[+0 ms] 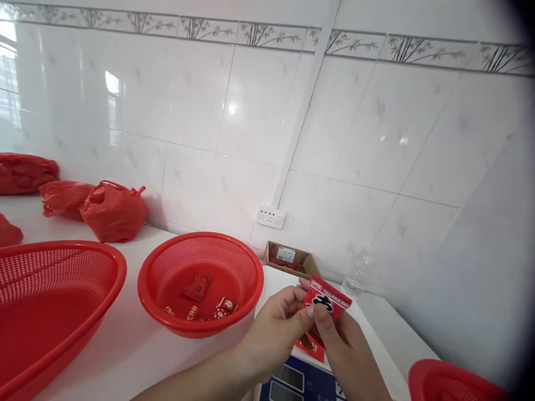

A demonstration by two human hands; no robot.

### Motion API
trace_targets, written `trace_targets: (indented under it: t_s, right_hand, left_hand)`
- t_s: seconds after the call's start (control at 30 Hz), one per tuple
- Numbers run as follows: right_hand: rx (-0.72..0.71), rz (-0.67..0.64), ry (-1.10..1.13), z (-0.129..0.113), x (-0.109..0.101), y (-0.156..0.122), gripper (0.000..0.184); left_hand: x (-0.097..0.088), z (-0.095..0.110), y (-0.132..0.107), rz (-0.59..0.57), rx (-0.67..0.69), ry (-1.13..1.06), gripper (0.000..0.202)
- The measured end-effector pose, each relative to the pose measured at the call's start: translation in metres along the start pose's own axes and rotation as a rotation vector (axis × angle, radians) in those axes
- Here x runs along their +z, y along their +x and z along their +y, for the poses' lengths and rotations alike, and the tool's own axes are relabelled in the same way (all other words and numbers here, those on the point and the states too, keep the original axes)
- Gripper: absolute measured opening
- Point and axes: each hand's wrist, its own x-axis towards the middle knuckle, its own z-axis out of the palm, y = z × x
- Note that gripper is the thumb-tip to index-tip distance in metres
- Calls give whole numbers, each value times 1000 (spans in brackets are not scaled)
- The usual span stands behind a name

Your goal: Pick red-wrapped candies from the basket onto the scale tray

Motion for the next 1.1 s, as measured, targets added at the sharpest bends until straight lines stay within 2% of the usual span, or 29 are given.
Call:
trace_targets:
  t_s: [0.13,0.37,0.47,0.53,0.6,0.67,0.8,0.87,0.93,1.1]
  right_hand:
    - [-26,-103,-96,3,-3,4,54]
    - [-120,-72,-192,-7,-9,1,52]
    - [-146,-77,-262,-10,-10,0,48]
    - [-140,-86,-273,-12,-10,-2,47]
    - [-173,-113,-234,-15,-9,-4,44]
    - [-257,-142,-169,-17,-9,-6,39]
    - [-437,-145,-96,-20,-8,-10,33]
    - [-473,-141,-77,-19,-8,-11,34]
    - [-491,-148,-47,-18,-7,-10,34]
    - [-503,-133,2,-17,-5,-7,35]
  left_hand:
    - [2,-9,2,31,2,43,45]
    - [0,-12,3,132,52,276,43]
    - [-2,-9,2,188,120,405,38]
    - [-3,-9,2,184,159,422,37]
    - [-4,-12,0,129,166,377,38]
    - [-5,-14,-1,21,145,291,44]
    - [-5,-12,-5,-246,119,164,72]
    - [-4,-7,-7,-328,105,173,78]
    - [-2,-2,-8,-351,68,174,76]
    - [-1,-1,-9,-289,34,172,71]
